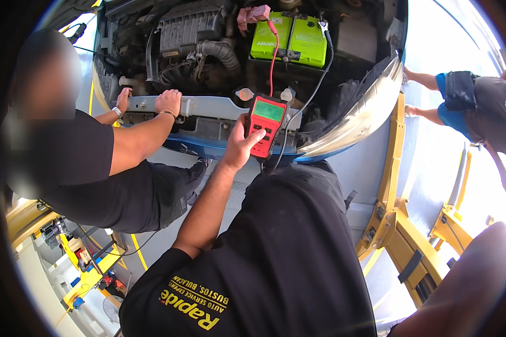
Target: The person opens the car hood and uses a multimeter to test the car battery terminals. They connect the multimeter leads to the battery, observe the readings, and then pack the multimeter into a case.
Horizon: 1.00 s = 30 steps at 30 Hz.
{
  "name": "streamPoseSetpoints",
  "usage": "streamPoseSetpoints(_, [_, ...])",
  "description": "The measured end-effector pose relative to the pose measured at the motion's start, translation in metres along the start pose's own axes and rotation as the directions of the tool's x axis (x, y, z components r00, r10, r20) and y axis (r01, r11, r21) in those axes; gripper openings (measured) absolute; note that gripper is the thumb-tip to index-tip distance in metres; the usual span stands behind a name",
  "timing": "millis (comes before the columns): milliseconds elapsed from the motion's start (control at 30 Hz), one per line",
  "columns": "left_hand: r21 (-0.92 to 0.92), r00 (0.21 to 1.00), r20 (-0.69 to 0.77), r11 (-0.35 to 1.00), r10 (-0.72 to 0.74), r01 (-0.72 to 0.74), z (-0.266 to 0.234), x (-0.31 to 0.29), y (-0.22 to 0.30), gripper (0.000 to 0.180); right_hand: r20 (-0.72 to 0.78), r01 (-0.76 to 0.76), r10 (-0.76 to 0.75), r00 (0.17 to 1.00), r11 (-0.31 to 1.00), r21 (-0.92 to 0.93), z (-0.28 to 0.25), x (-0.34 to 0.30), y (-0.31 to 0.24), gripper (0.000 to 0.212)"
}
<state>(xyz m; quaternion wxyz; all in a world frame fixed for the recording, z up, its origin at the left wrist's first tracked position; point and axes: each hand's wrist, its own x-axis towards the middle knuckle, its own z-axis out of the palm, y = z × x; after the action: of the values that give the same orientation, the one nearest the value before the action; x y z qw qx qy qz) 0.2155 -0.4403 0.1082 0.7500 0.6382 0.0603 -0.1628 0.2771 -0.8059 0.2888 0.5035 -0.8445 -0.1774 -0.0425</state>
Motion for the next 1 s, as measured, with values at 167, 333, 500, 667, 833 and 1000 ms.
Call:
streamPoseSetpoints(167, [0.014,1.0,0.022,1.0,0.004,-0.004,0.002,-0.001,0.003,0.053,0.002,-0.033,0.033,0.999,0.999,-0.017,-0.007,-0.012,-0.01,0.033])
streamPoseSetpoints(333, [0.034,1.0,0.009,0.999,-0.012,0.012,0.002,0.001,-0.001,0.05,0.004,-0.057,0.057,0.998,0.998,-0.01,-0.008,-0.018,-0.009,0.034])
streamPoseSetpoints(500, [0.036,1.0,0.017,0.999,-0.023,0.022,0.012,0.0,0.006,0.049,-0.013,-0.072,0.072,0.997,0.997,-0.011,-0.016,-0.023,-0.006,0.036])
streamPoseSetpoints(667, [0.025,1.0,-0.001,0.999,0.02,-0.02,0.012,-0.002,-0.006,0.05,0.007,-0.067,0.066,0.998,0.997,0.031,-0.008,-0.025,-0.007,0.038])
streamPoseSetpoints(833, [0.063,1.0,0.013,0.998,0.007,-0.008,0.015,-0.002,0.001,0.053,-0.016,0.006,-0.006,1.0,1.0,0.012,-0.038,-0.028,-0.032,0.039])
streamPoseSetpoints(1000, [0.102,0.999,-0.012,0.994,0.032,-0.03,0.02,-0.002,0.011,0.052,-0.084,0.285,-0.276,0.958,0.949,0.135,-0.087,-0.023,-0.097,0.041])
